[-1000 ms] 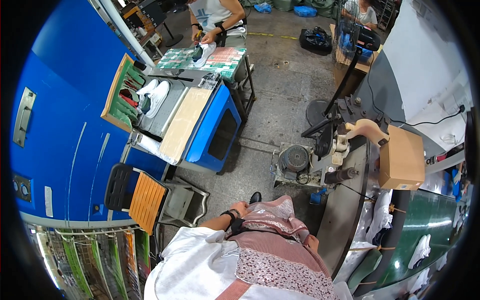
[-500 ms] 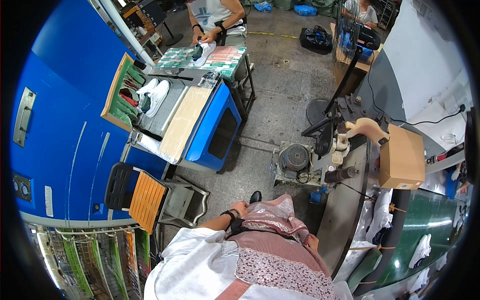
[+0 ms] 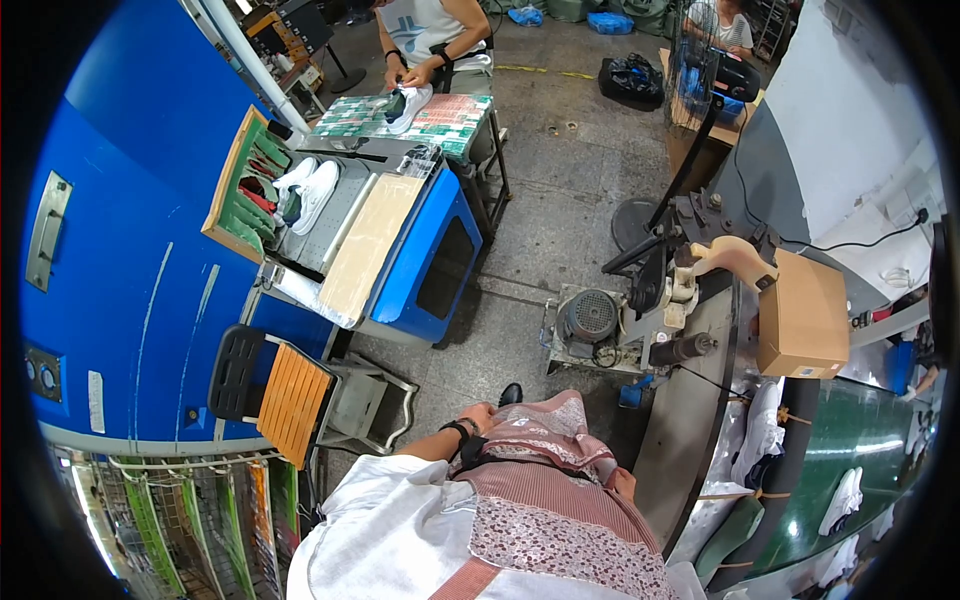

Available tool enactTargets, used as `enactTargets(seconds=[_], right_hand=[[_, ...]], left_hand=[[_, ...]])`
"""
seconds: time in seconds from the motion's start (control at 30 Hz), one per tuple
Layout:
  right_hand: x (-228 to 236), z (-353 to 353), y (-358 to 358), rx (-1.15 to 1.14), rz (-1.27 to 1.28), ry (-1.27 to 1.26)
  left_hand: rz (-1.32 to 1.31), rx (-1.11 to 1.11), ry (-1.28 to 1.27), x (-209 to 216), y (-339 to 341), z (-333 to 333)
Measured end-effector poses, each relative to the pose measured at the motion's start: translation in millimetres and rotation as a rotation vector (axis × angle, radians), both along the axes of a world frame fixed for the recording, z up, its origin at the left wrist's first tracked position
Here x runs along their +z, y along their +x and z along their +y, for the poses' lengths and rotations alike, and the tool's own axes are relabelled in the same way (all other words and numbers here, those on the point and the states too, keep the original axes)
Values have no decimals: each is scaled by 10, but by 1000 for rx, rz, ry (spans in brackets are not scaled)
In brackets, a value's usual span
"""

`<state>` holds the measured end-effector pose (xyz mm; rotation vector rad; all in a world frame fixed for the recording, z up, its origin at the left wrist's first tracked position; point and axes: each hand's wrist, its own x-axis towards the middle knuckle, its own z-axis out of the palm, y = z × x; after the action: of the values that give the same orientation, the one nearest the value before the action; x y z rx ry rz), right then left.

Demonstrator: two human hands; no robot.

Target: Picking shoes from a conveyor belt, inserting matching plastic shoe lasts, and organizing them on racks or the belt.

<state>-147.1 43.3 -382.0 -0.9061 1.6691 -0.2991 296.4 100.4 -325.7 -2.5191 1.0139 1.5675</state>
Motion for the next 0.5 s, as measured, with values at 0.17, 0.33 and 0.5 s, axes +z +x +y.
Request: enactTargets(seconds=[0.17,0.33,0.5], right_hand=[[101,-17,33,14,1,-2],[128,-34,47,8,11,27],[153,-32,65,-18,33,46]], left_hand=[[7,7,7,-41,1,13],[26,0,3,-43,2,3],[26,-39,-10,-77,16,3]])
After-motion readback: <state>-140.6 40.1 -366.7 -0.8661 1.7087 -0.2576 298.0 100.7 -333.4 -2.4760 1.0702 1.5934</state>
